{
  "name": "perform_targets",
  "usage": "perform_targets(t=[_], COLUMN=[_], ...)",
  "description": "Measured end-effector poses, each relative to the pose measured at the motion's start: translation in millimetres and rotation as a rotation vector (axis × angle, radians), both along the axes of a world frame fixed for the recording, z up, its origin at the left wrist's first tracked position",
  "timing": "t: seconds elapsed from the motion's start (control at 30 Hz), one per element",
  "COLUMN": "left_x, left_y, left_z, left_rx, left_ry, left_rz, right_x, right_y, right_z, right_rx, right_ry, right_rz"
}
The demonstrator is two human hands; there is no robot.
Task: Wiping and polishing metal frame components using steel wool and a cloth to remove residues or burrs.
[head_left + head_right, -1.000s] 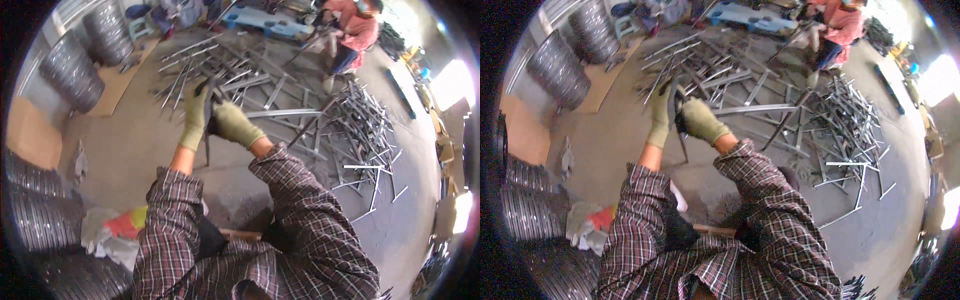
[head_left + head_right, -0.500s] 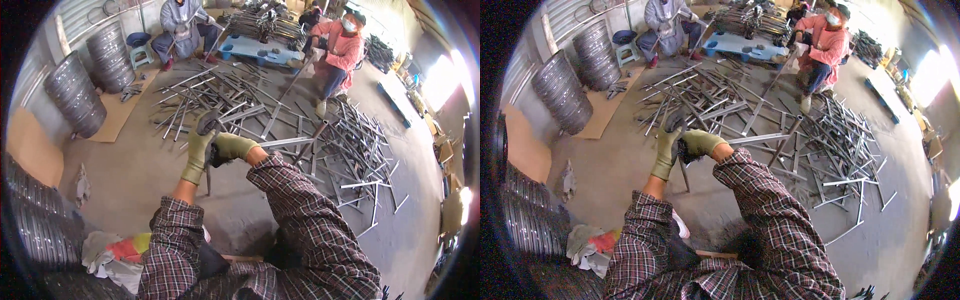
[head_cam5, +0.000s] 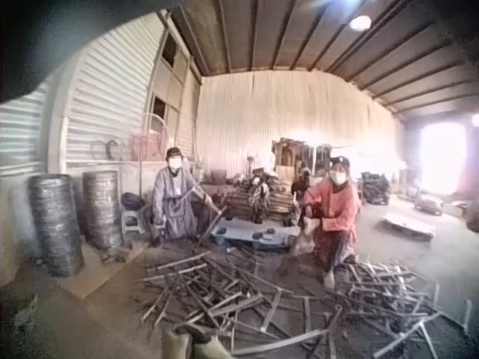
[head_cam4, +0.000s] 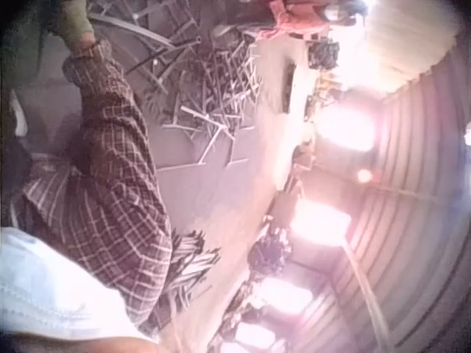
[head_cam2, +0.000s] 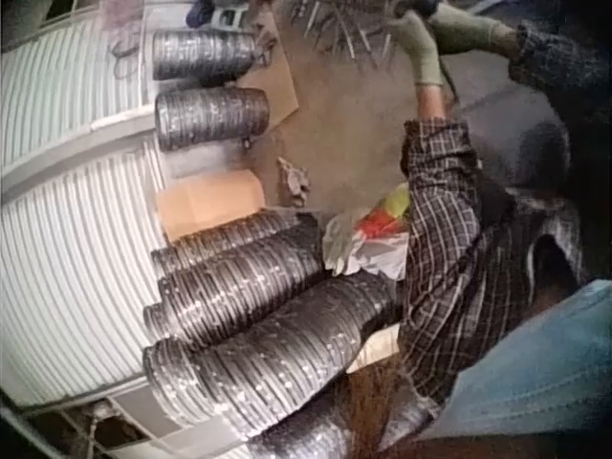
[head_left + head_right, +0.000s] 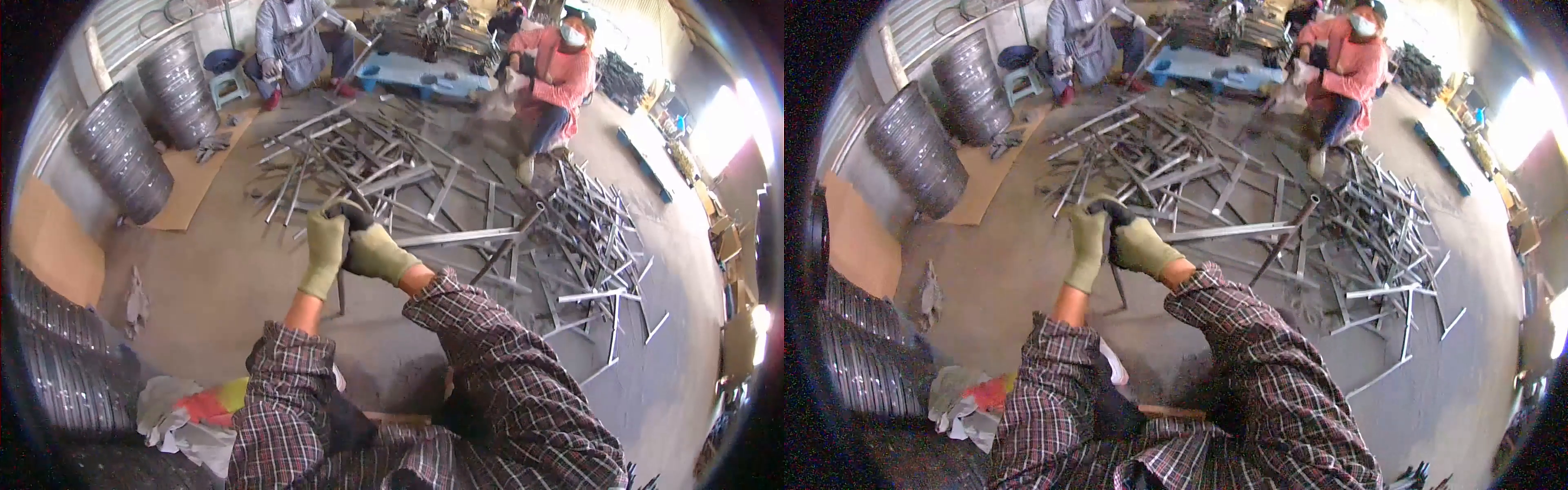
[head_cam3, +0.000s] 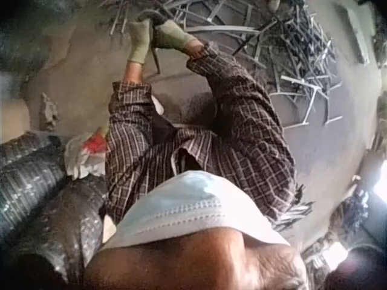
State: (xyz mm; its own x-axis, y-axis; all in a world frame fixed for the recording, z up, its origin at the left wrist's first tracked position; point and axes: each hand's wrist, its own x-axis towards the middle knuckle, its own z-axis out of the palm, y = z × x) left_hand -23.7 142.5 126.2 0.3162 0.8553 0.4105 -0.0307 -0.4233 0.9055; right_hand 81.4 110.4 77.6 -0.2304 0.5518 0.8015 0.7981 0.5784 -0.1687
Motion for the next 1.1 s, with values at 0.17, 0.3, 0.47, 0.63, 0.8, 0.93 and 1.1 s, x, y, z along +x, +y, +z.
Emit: perform_targets(t=[0.17,0.3,0.47,0.63,0.8,0.93,1.1], left_x=[4,15,28,34,23,28,21], left_y=[6,-1,21,14,14,2,20], left_z=[10,20,-1,-5,-22,-11,-26], left_rx=[-0.104,-0.005,-0.079,0.041,0.086,-0.122,-0.049], left_ry=[-0.022,0.072,-0.08,0.174,0.036,-0.026,-0.074], left_rz=[-0.038,0.074,-0.126,0.197,0.177,-0.095,-0.057], right_x=[4,70,163,169,76,25,-2], right_y=[-5,-63,-161,-161,-104,-46,-27], right_z=[-18,21,36,34,17,6,5], right_rx=[-0.494,-0.742,-0.765,-0.679,-0.736,-0.697,-0.486], right_ry=[-0.179,-0.225,-0.06,-0.058,-0.179,-0.159,-0.187], right_rz=[-0.269,-0.401,-0.572,-0.517,-0.508,-0.443,-0.388])
